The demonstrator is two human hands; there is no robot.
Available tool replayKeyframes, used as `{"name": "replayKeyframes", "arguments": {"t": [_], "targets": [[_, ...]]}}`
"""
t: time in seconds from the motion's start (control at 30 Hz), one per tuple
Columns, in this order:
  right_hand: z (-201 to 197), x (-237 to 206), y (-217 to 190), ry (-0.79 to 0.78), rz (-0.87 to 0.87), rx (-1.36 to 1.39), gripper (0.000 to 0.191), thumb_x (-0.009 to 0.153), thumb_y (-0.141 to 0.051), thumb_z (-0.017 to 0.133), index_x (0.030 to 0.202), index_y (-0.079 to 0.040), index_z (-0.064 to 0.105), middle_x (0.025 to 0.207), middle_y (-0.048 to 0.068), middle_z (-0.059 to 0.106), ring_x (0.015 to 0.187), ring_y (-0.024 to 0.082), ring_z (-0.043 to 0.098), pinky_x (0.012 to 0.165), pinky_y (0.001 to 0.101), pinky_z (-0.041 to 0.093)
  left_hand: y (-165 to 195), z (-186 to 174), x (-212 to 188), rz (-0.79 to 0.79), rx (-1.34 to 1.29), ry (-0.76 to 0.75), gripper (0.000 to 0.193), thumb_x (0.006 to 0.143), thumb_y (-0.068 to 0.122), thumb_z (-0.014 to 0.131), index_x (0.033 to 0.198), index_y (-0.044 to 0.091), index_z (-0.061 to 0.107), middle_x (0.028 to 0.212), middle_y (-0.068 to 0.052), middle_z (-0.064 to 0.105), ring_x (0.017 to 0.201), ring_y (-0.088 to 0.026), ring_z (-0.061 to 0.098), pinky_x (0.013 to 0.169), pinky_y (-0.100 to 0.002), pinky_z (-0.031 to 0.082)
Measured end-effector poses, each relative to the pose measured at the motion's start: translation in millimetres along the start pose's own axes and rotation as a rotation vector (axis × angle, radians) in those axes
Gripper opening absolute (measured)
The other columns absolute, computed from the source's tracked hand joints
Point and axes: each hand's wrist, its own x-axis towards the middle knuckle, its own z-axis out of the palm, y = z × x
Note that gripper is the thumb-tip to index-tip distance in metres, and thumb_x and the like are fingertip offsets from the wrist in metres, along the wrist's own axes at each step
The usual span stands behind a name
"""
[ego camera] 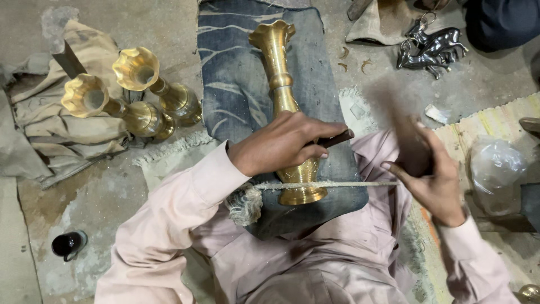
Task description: The person sits cross-legged on the floor with a brass vase held on a lap cushion, and hammers a punch against the vase surface with a wooden mallet to emboss a decorative pattern. They periodically rotate the vase and reposition the punch to work on different areas of the body.
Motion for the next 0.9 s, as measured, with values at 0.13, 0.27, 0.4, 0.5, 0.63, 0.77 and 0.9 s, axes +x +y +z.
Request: {"name": "replayKeyframes", "arguments": {"t": [0.13,0.27,0.4,0.5,0.63,0.77,0.9], "targets": [[6.0,-4.3,-5.4,-0.138,0.051,-0.112,0.074,0.077,-0.011,0.089,0.144,-0.002,0.058,0.126,0.02,0.071,0.112,0.028,0.073,0.092,0.0354,0.057,-2.8,-3.1,3.7,-0.066,-0.035,-0.063,0.049,0.085,0.013,0.077,0.133,0.007,0.066,0.106,-0.017,0.077,0.084,-0.031,0.078,0.083,-0.044,0.059],[3.5,-6.1,-10.0,-0.029,0.097,0.063,0.075,0.079,-0.014,0.088,0.143,0.005,0.052,0.129,0.022,0.066,0.117,0.027,0.066,0.101,0.0365,0.053,-5.9,-3.4,7.0,-0.019,-0.008,-0.06,0.05,0.084,0.015,0.079,0.131,0.007,0.067,0.104,-0.018,0.077,0.085,-0.032,0.077,0.082,-0.045,0.058],[2.8,-6.3,-10.9,-0.02,0.073,0.029,0.081,0.079,-0.017,0.087,0.146,0.007,0.049,0.135,0.024,0.065,0.123,0.028,0.066,0.104,0.0379,0.053,-7.9,-3.8,6.1,0.014,-0.039,-0.084,0.05,0.085,0.017,0.079,0.132,0.006,0.066,0.107,-0.017,0.077,0.083,-0.03,0.078,0.084,-0.044,0.059],[-0.2,-10.5,-3.8,-0.022,0.092,-0.027,0.086,0.078,-0.02,0.091,0.149,0.004,0.05,0.132,0.023,0.068,0.118,0.027,0.069,0.103,0.0372,0.055,-7.9,-5.4,3.2,-0.008,-0.06,-0.101,0.05,0.086,0.017,0.079,0.133,0.006,0.066,0.104,-0.016,0.077,0.082,-0.031,0.078,0.081,-0.044,0.059],[-5.3,-20.6,11.0,0.04,-0.005,-0.146,0.092,0.073,-0.019,0.09,0.148,0.01,0.045,0.131,0.029,0.066,0.116,0.032,0.069,0.098,0.0391,0.055,-6.4,-7.1,0.9,-0.02,-0.08,-0.096,0.051,0.087,0.017,0.077,0.135,0.006,0.064,0.1,-0.015,0.078,0.082,-0.029,0.078,0.079,-0.043,0.059],[-9.5,-22.8,17.1,0.098,0.316,0.239,0.056,0.092,-0.02,0.093,0.121,0.004,0.051,0.1,0.011,0.067,0.089,0.016,0.068,0.082,0.0282,0.057,-6.1,-7.8,1.9,0.0,-0.076,-0.091,0.05,0.087,0.015,0.077,0.135,0.006,0.064,0.102,-0.016,0.078,0.083,-0.031,0.078,0.079,-0.044,0.059],[-6.5,-14.0,10.9,-0.018,0.021,-0.139,0.054,0.08,-0.009,0.088,0.123,0.004,0.058,0.104,0.017,0.071,0.092,0.021,0.071,0.081,0.0344,0.056,-7.2,-6.9,3.4,0.044,-0.096,-0.098,0.051,0.086,0.015,0.077,0.135,0.006,0.065,0.105,-0.016,0.077,0.085,-0.031,0.078,0.078,-0.043,0.059]]}}
